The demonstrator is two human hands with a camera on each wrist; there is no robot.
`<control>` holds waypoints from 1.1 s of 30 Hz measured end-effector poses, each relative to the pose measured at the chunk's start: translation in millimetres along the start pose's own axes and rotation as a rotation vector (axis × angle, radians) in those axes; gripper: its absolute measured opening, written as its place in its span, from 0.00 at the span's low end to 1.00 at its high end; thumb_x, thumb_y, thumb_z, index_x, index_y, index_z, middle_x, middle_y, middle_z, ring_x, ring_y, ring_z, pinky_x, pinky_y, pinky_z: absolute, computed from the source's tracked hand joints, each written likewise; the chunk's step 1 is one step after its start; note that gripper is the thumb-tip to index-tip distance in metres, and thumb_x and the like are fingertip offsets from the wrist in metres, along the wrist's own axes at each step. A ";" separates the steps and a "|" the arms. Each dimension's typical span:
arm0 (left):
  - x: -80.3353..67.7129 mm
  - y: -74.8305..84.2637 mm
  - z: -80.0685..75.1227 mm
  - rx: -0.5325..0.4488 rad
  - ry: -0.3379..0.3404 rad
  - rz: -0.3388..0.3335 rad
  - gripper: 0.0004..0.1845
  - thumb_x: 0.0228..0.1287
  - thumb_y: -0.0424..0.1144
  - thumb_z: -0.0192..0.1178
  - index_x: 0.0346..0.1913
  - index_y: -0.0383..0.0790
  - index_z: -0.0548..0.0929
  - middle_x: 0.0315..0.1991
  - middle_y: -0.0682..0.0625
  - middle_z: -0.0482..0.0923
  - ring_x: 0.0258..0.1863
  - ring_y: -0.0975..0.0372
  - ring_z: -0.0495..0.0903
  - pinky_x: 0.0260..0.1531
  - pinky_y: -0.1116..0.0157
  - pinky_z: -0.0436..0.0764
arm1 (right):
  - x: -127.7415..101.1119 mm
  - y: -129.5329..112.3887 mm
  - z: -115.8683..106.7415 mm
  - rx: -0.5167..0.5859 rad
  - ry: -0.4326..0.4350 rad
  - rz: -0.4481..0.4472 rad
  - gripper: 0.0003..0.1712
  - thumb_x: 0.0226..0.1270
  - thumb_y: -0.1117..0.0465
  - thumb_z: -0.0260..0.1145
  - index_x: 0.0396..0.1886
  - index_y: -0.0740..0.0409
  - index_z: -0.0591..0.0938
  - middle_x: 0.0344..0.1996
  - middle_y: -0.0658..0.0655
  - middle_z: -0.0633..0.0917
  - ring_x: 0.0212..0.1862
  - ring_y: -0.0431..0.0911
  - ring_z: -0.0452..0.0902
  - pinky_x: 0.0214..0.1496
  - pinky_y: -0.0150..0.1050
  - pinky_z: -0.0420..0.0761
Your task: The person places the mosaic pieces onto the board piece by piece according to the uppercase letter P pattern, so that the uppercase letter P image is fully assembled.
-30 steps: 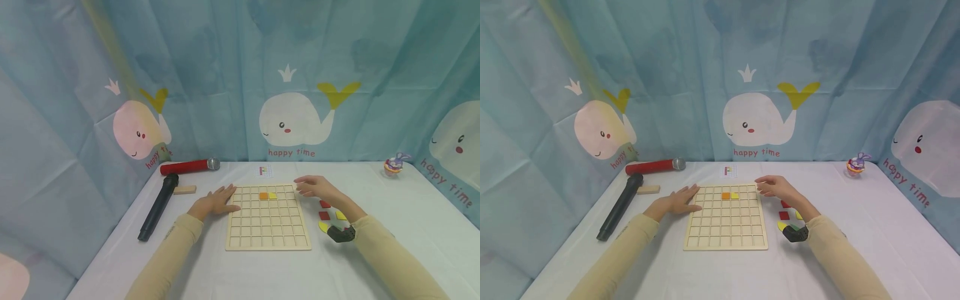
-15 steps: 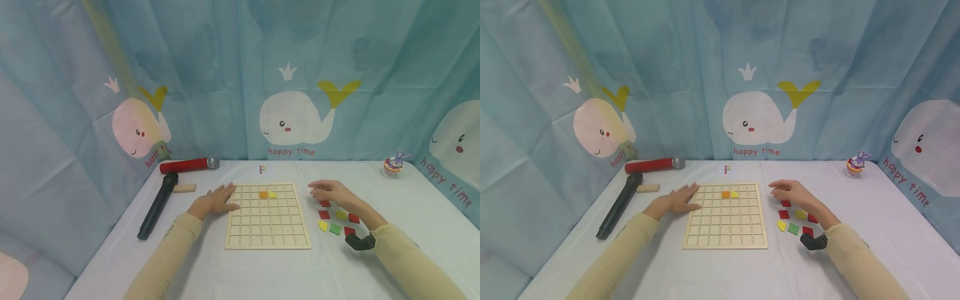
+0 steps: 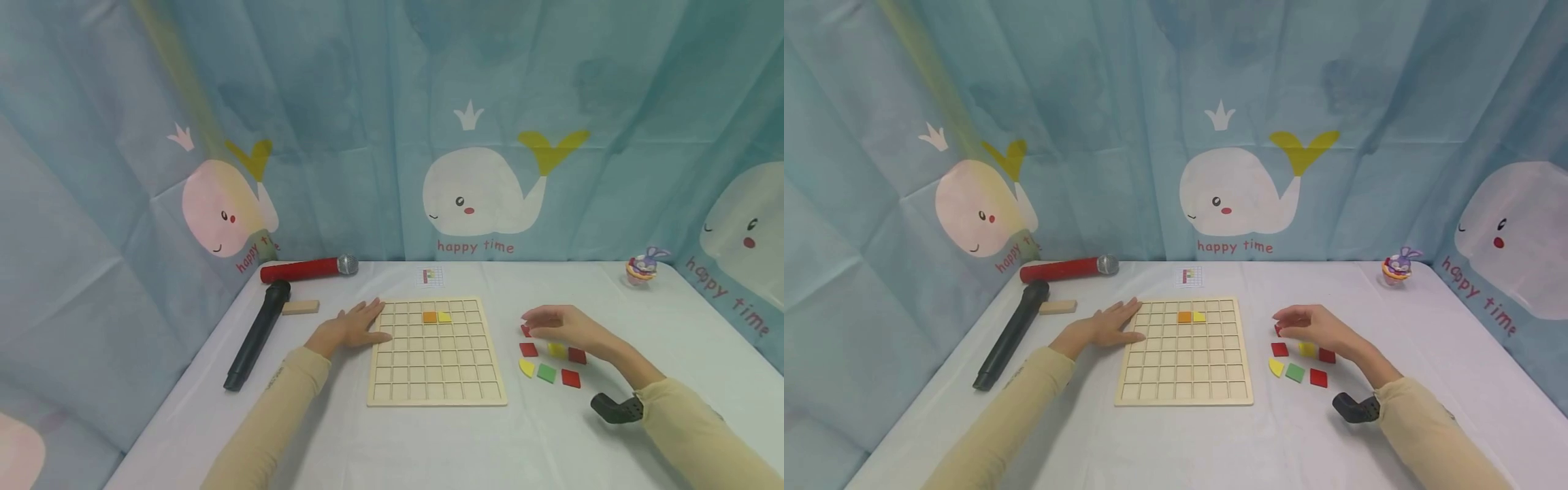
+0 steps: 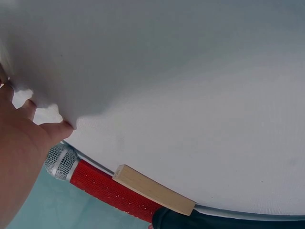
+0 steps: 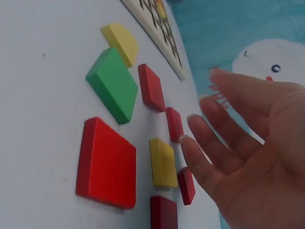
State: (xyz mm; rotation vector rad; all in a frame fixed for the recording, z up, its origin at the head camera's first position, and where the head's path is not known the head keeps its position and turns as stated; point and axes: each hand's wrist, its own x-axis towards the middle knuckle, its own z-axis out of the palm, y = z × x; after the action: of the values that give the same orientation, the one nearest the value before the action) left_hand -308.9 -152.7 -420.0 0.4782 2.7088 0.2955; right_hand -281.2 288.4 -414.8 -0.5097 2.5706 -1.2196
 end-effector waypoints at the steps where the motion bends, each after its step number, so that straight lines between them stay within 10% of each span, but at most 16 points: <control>1: -0.4 0.4 -0.2 -0.004 0.001 0.001 0.47 0.63 0.67 0.50 0.76 0.45 0.46 0.76 0.50 0.41 0.74 0.52 0.40 0.65 0.41 0.45 | -1.5 0.6 -0.8 -0.012 -0.008 -0.004 0.26 0.63 0.55 0.68 0.58 0.62 0.77 0.51 0.58 0.81 0.55 0.55 0.75 0.54 0.49 0.76; 33: -0.6 1.6 -0.3 0.005 -0.004 -0.012 0.48 0.63 0.67 0.50 0.77 0.47 0.46 0.76 0.51 0.41 0.74 0.52 0.39 0.66 0.41 0.44 | -21.2 8.4 -10.5 -0.176 -0.100 -0.028 0.23 0.54 0.69 0.72 0.52 0.63 0.80 0.48 0.62 0.81 0.48 0.57 0.77 0.49 0.49 0.80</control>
State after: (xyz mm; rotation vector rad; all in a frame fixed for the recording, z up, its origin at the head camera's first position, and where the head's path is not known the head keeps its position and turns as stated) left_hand -308.0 -151.5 -419.1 0.4637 2.7084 0.2849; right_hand -267.5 309.4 -413.3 -0.6282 2.6062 -0.9554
